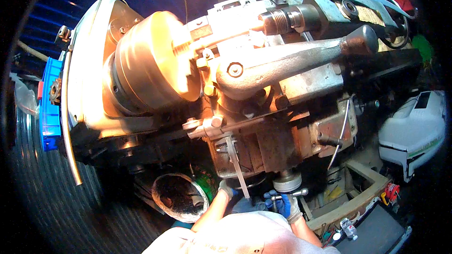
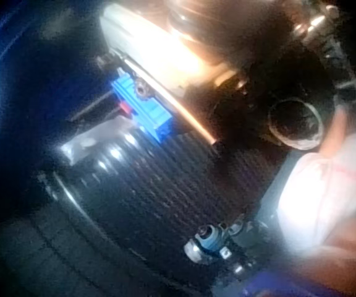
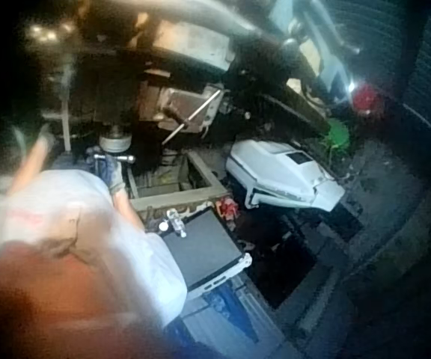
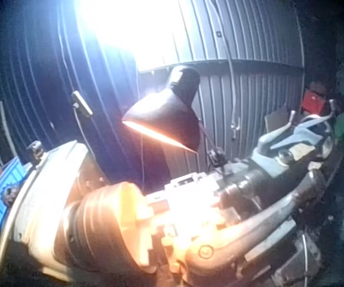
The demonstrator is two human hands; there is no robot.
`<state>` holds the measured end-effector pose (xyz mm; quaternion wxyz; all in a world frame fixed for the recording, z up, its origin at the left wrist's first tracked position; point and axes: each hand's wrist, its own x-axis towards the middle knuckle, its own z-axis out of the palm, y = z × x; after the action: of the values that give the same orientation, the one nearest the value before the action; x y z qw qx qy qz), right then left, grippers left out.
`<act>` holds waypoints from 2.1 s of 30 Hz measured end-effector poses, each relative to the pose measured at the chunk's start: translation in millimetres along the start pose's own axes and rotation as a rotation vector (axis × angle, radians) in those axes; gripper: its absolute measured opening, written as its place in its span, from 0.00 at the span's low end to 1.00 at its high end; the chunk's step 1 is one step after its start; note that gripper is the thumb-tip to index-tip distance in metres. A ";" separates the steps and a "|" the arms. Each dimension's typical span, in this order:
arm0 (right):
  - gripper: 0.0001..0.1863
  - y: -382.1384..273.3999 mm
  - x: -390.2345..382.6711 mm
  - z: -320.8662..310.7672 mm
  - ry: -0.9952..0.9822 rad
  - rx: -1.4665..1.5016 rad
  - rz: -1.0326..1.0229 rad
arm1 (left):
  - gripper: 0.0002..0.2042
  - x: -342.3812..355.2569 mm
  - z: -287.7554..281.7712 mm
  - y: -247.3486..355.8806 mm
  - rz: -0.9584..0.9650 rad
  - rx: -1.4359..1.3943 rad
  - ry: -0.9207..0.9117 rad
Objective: The person operates a metal lathe to machine a cylindrical workpiece. They adjust the tool post and cross-slide, use a dial indicator to measure the workpiece, and perform cutting passes while the chuck rotates. The person also uses a bar to manually rotate the chuck and removes the finished part at the end.
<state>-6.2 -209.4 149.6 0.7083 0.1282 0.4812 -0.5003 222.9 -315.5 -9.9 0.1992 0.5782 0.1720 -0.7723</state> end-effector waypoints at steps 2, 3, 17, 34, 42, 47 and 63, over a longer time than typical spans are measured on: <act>0.19 -2.5 -2.8 3.7 0.036 0.082 0.050 | 0.25 -10.4 10.8 2.7 -0.017 -0.037 0.029; 0.19 -0.9 -3.1 1.9 0.019 0.114 0.065 | 0.25 -13.4 12.0 1.7 -0.021 -0.051 0.039; 0.17 7.1 -33.1 21.3 0.243 -0.041 -0.138 | 0.21 -3.1 2.3 -36.7 0.193 -0.290 0.067; 0.17 -4.0 -39.2 28.3 0.225 -0.180 -0.123 | 0.15 -28.9 36.4 -31.3 0.296 -0.283 0.279; 0.16 5.9 -31.8 10.6 0.237 -0.245 -0.163 | 0.21 4.6 8.7 -36.5 0.315 -0.245 0.144; 0.18 -5.0 -39.9 27.0 0.191 -0.247 -0.150 | 0.20 52.5 -40.3 -43.8 0.333 -0.173 0.032; 0.14 -3.7 -37.1 19.5 0.177 -0.154 -0.093 | 0.17 -10.3 19.7 -26.5 0.249 -0.240 0.269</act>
<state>0.1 -202.4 190.6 0.6469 0.0947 0.5844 -0.4806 195.8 -301.3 6.3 0.3359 0.6647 0.2150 -0.6317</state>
